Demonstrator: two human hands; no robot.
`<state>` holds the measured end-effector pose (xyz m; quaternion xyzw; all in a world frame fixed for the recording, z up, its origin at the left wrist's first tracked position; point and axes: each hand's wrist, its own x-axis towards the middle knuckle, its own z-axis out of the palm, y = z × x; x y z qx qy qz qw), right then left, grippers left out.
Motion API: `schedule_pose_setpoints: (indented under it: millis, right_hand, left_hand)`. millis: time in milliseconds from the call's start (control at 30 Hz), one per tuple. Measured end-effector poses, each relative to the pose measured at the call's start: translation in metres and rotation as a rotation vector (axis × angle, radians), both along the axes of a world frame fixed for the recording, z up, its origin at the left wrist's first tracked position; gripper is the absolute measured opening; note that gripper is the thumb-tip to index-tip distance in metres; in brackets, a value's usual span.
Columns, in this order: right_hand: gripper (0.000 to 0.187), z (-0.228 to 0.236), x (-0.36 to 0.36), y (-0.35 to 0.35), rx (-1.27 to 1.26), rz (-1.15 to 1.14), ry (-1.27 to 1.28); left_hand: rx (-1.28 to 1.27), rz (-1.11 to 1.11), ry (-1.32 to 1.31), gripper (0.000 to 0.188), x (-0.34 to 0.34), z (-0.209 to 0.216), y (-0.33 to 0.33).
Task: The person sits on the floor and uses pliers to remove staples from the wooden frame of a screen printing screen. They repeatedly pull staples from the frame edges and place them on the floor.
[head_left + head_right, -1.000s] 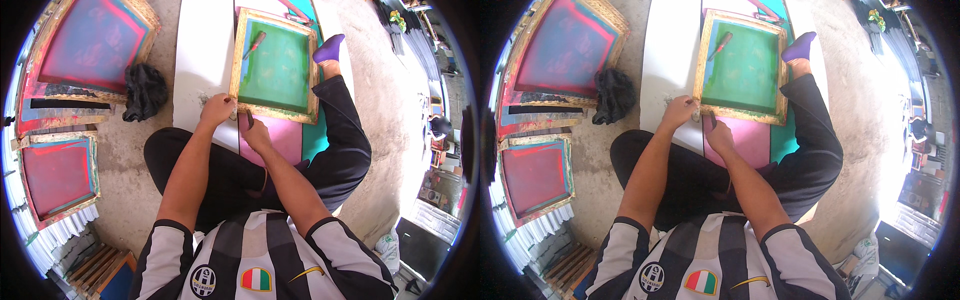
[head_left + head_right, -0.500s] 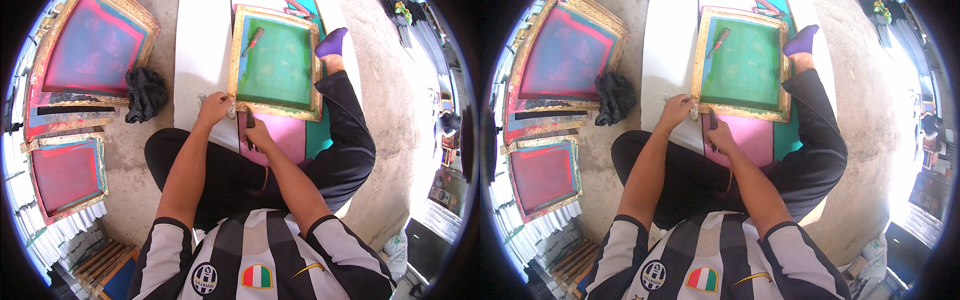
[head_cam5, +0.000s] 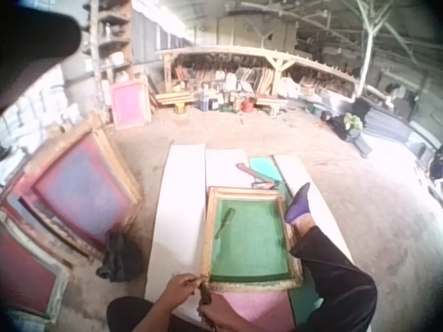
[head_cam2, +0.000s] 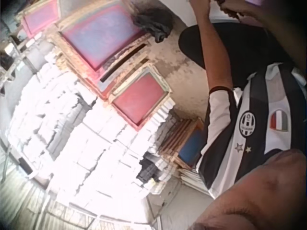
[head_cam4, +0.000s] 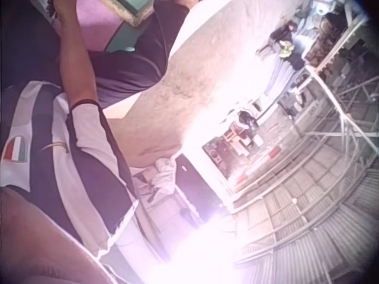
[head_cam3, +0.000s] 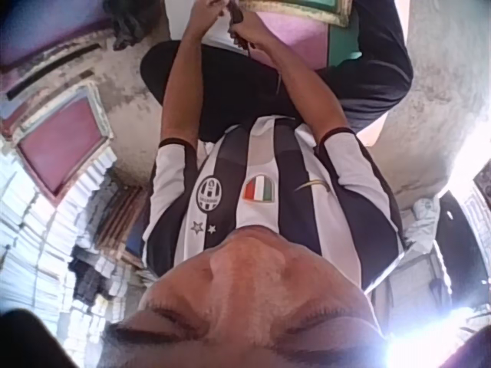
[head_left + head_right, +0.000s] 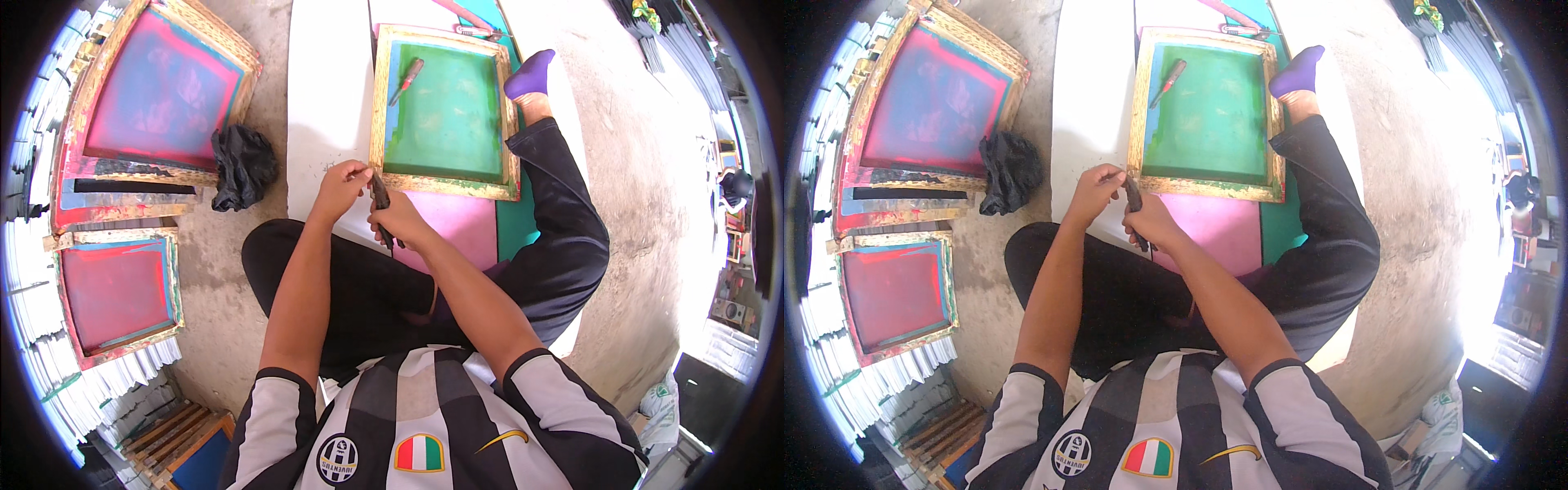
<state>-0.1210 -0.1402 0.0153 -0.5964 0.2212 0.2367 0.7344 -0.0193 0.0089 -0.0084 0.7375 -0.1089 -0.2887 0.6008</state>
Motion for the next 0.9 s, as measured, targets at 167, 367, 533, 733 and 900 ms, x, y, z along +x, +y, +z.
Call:
schedule_pose_setpoints:
  millis: [167,367,533,733,900]
  right_hand:
    - [0.029,0.007,0.008,0.009,0.102,0.07,0.118]
    - [0.038,-0.019,-0.015,-0.013,-0.006,-0.01,0.178]
    - [0.026,-0.04,-0.029,-0.032,-0.209,-0.001,0.296]
    - [0.034,-0.048,-0.022,-0.031,-0.418,0.002,0.307]
    - [0.035,-0.061,-0.011,-0.034,-0.574,0.062,0.319]
  left_hand:
    - [0.074,0.089,0.002,0.025,0.006,-0.005,0.011]
    - [0.576,0.272,-0.292,0.033,0.011,-0.018,0.015]
    - [0.732,0.281,-0.173,0.046,0.012,-0.003,0.008]
    - [0.69,0.233,-0.086,0.047,0.017,-0.003,0.003]
    - [0.614,0.263,-0.113,0.054,0.017,-0.011,0.0]
